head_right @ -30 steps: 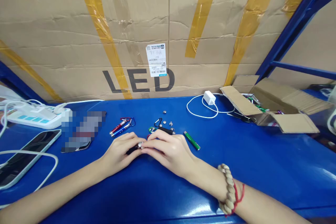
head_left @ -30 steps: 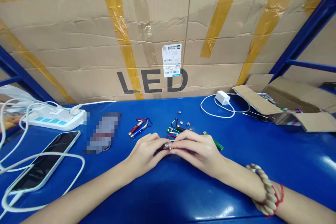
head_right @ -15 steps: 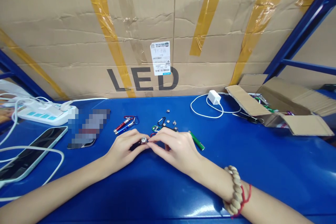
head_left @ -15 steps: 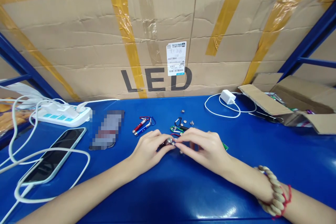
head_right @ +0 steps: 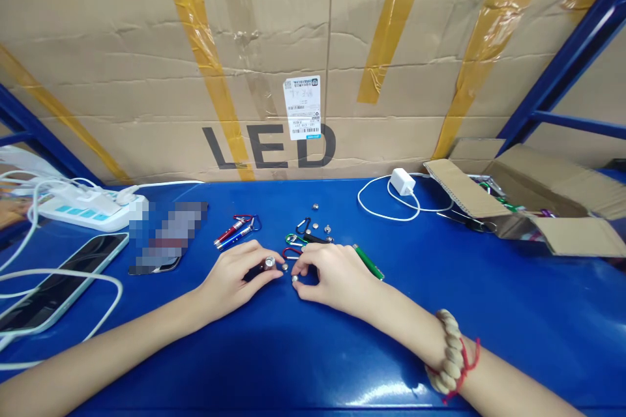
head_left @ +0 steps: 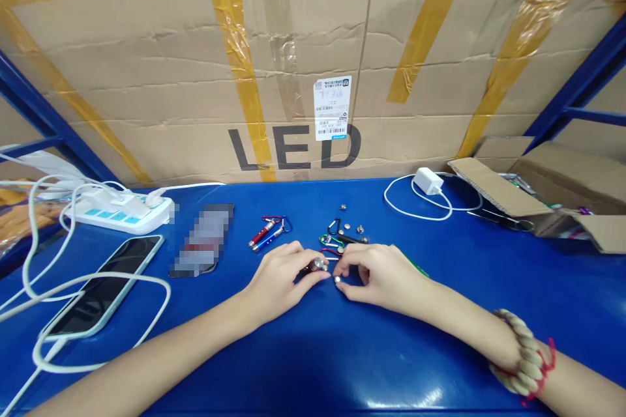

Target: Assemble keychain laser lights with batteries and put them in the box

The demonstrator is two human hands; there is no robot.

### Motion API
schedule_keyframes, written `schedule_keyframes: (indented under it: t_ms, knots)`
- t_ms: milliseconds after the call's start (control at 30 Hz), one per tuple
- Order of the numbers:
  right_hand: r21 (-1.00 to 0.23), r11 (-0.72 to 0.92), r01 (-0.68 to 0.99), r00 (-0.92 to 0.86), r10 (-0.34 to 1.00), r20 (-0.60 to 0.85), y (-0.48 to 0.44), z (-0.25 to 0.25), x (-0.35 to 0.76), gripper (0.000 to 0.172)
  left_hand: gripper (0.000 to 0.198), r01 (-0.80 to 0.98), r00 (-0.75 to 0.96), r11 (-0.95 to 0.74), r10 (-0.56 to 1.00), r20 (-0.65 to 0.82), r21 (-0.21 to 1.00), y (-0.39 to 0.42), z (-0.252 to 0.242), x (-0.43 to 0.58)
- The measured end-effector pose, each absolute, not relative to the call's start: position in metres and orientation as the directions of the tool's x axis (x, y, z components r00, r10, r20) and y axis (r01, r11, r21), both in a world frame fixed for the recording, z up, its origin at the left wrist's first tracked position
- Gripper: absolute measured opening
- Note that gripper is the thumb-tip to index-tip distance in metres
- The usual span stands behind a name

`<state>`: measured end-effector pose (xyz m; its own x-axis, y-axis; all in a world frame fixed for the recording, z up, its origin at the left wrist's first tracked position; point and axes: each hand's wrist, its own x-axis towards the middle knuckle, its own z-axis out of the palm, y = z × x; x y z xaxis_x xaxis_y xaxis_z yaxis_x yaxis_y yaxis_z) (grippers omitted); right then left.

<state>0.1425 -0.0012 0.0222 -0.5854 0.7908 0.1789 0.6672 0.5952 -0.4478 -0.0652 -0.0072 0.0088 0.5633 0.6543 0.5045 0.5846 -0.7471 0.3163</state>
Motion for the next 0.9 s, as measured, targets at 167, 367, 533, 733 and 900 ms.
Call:
schedule_keyframes:
  t_ms: [167,367,533,733,900]
  knots:
    - [-0.504,0.578,0.642,-0.511,0.812,0.281,0.0,0.016,0.141,0.006,0.041,0.562,0.591,-0.775,0.62,0.517,0.287,-0.006,0.008,-0.066]
    - [-0.526,0.775,0.35,-0.338,0.629,0.7,-0.01,0.012,0.134,0.006,0.044,0.496,0.627,-0.828,0.551,0.551,0.263,-0.005,0.006,-0.066]
    - [-0.396,0.864,0.312,-0.438,0.501,0.746,-0.014,0.005,0.131,0.007,0.039,0.467,0.647,-0.845,0.526,0.551,0.259,-0.006,0.006,-0.066]
    - [-0.455,0.822,0.343,-0.504,0.569,0.649,-0.012,0.005,0.132,0.013,0.042,0.488,0.641,-0.834,0.542,0.544,0.257,-0.007,0.008,-0.066]
    - [-0.563,0.677,0.474,-0.428,0.736,0.525,-0.01,0.011,0.133,0.02,0.039,0.571,0.564,-0.768,0.624,0.541,0.291,-0.006,0.005,-0.066]
